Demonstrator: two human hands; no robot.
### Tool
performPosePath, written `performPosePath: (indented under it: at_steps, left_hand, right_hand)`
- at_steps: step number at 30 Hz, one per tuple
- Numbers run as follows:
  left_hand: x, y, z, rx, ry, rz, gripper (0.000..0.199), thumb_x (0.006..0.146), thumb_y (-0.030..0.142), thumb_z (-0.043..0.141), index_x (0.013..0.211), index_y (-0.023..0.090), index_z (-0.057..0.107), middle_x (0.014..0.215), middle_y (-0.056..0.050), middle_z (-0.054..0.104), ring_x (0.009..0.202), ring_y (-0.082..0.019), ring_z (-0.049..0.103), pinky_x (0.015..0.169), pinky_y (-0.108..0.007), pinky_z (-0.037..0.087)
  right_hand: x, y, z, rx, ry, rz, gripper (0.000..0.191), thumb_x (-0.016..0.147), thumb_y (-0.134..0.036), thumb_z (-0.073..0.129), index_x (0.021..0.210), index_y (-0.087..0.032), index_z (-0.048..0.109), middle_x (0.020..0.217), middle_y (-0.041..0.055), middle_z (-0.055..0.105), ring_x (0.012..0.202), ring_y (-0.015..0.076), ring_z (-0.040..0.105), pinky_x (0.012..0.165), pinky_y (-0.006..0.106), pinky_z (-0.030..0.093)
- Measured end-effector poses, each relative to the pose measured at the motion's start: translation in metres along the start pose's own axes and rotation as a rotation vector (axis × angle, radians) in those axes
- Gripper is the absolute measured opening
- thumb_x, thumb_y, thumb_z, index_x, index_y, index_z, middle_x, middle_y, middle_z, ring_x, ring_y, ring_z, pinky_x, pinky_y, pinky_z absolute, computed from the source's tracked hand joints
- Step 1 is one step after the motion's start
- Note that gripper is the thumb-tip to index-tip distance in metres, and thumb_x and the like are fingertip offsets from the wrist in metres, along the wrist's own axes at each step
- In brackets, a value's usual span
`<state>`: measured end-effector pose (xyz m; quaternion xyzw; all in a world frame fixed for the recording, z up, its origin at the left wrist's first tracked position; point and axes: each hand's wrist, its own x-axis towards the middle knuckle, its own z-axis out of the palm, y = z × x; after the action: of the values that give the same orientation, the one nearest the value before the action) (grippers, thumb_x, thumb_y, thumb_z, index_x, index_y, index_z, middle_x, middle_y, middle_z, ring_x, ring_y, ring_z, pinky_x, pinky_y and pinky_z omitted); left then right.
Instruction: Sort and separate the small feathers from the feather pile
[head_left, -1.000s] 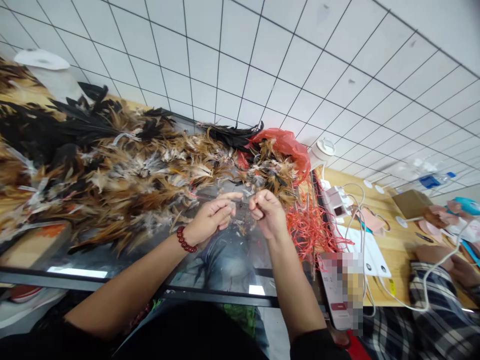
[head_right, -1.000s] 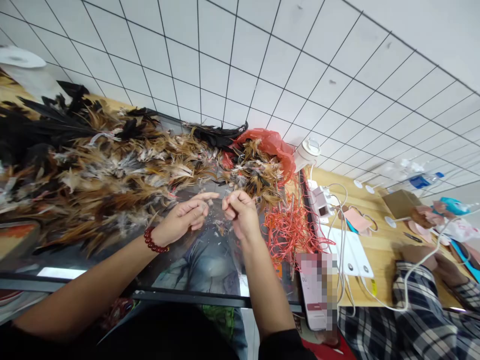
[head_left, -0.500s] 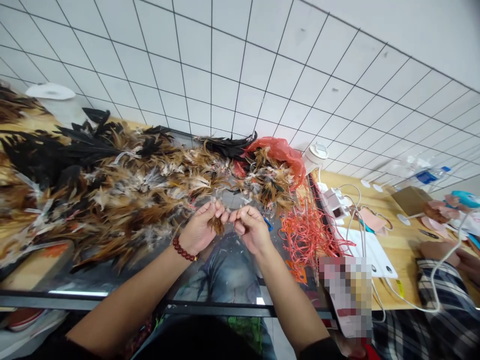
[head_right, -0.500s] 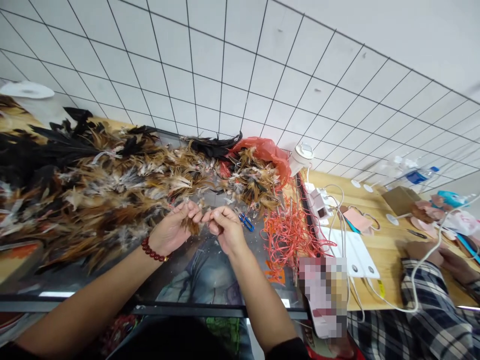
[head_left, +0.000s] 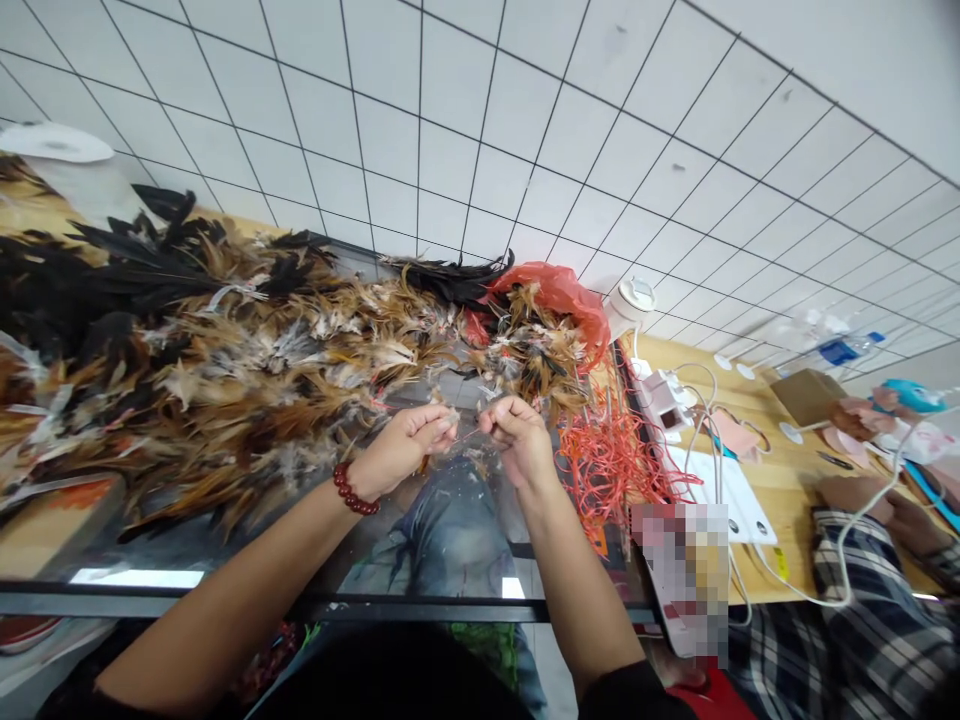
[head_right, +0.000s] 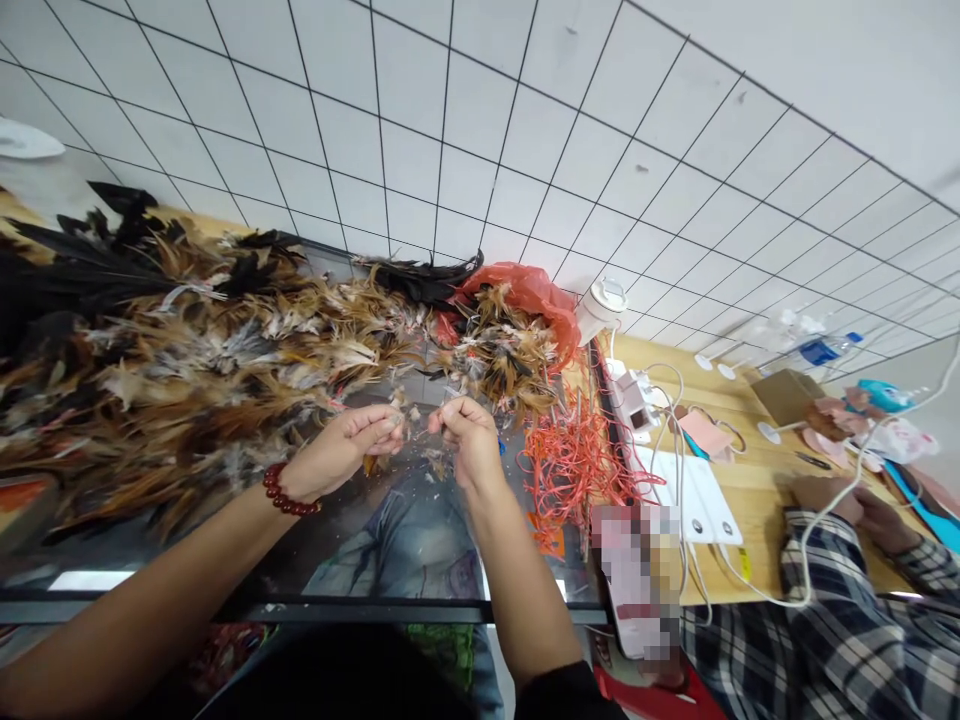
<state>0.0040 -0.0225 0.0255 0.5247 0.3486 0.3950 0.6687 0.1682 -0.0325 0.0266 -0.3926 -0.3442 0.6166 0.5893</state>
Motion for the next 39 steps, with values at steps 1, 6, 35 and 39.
performPosePath:
  at_steps: [1, 6, 35, 39]
  left_hand:
    - [0.000, 0.001, 0.000, -0.003, 0.009, -0.009, 0.034, 0.075, 0.044, 0.062, 0.061, 0.015, 0.051, 0.056, 0.004, 0.042, 0.050, -0.007, 0.035, 0.052, -0.023, 0.029]
    - [0.001, 0.000, 0.005, -0.034, 0.009, -0.078, 0.032, 0.073, 0.041, 0.064, 0.060, 0.014, 0.052, 0.057, 0.004, 0.043, 0.049, -0.006, 0.034, 0.050, -0.022, 0.028]
    - [-0.002, 0.004, -0.004, -0.700, 0.119, 0.034, 0.014, 0.076, 0.026, 0.071, 0.071, 0.018, 0.061, 0.062, 0.000, 0.053, 0.099, -0.019, 0.057, 0.085, -0.030, 0.045]
    - [-0.004, 0.014, -0.010, -0.812, 0.118, 0.026, 0.012, 0.080, 0.019, 0.065, 0.072, 0.017, 0.057, 0.060, 0.004, 0.046, 0.064, -0.009, 0.053, 0.066, -0.025, 0.048]
  right_hand:
    - [0.000, -0.001, -0.001, 0.034, -0.009, 0.006, 0.027, 0.066, -0.035, 0.070, 0.061, -0.017, 0.050, 0.054, -0.0019, 0.060, 0.037, 0.0020, 0.015, 0.041, 0.021, 0.008]
    - [-0.002, -0.004, 0.004, 0.123, -0.011, -0.047, 0.025, 0.066, -0.031, 0.071, 0.062, -0.017, 0.051, 0.055, -0.0025, 0.059, 0.038, 0.0020, 0.016, 0.041, 0.020, 0.008]
    - [-0.019, 0.032, 0.025, 0.205, -0.182, -0.039, 0.029, 0.074, -0.036, 0.068, 0.066, -0.018, 0.047, 0.057, -0.0042, 0.052, 0.042, 0.0037, 0.027, 0.044, 0.020, 0.017]
    - [-0.020, 0.031, 0.029, 0.165, -0.151, -0.031, 0.029, 0.073, -0.040, 0.068, 0.067, -0.019, 0.049, 0.059, -0.0028, 0.056, 0.044, 0.0059, 0.036, 0.046, 0.021, 0.024]
